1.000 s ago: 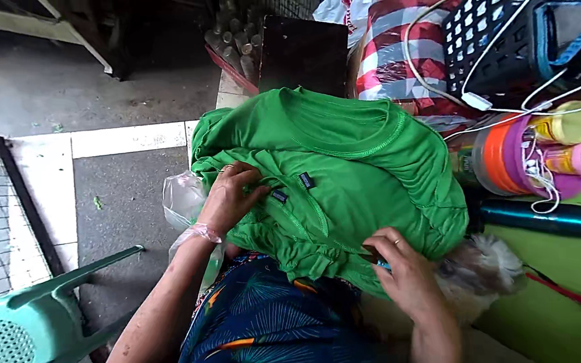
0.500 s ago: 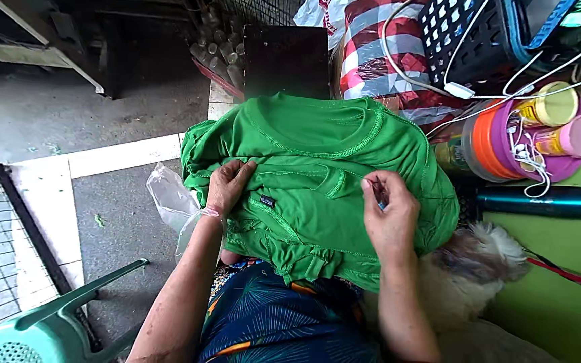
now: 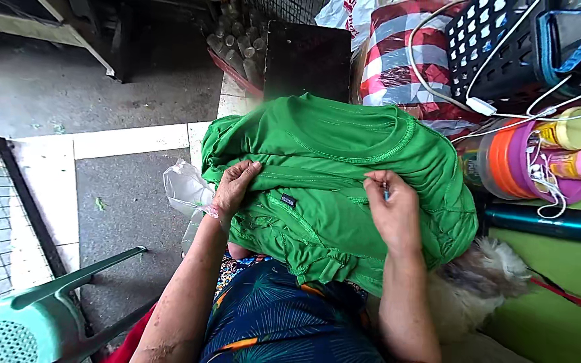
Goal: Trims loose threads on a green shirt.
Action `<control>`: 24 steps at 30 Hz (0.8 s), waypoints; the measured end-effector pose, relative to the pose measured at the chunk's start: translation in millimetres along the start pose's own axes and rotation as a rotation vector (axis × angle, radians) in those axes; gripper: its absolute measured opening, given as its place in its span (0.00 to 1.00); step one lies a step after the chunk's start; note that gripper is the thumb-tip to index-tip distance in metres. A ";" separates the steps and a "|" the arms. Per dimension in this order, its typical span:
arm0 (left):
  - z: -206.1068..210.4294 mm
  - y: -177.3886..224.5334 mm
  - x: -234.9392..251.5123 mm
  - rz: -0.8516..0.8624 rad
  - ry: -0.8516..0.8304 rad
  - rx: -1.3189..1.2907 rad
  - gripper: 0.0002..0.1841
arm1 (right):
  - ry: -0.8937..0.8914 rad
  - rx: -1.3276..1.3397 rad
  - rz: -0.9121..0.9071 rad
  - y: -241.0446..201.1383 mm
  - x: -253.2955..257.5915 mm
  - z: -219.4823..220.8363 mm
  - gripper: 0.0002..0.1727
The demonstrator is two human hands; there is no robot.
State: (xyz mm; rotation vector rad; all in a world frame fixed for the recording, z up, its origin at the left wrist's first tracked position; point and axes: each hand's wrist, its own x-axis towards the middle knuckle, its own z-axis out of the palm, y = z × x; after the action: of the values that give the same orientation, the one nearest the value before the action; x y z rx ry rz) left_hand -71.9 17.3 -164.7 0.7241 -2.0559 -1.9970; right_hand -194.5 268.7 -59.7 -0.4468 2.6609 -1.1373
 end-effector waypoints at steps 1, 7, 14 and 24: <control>-0.6 -0.1 0.3 0.000 -0.008 -0.002 0.19 | -0.018 0.162 0.038 6.2 1.3 -3.3 0.07; -1.4 2.6 2.6 0.020 -0.083 -0.041 0.17 | -0.143 0.753 0.184 17.2 10.5 -11.3 0.09; -22.1 29.8 -10.1 0.114 -0.159 0.232 0.07 | -0.046 0.576 0.038 19.6 3.1 -5.5 0.06; 16.4 104.4 57.2 0.362 0.484 0.428 0.17 | 0.383 0.179 -0.542 -10.7 55.7 -34.0 0.10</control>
State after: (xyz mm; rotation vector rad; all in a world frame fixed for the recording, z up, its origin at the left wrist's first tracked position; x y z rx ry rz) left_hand -151.0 2.9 -75.4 0.7457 -2.1237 -1.0741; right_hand -254.8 264.5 -33.0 -1.0548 2.7920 -1.7510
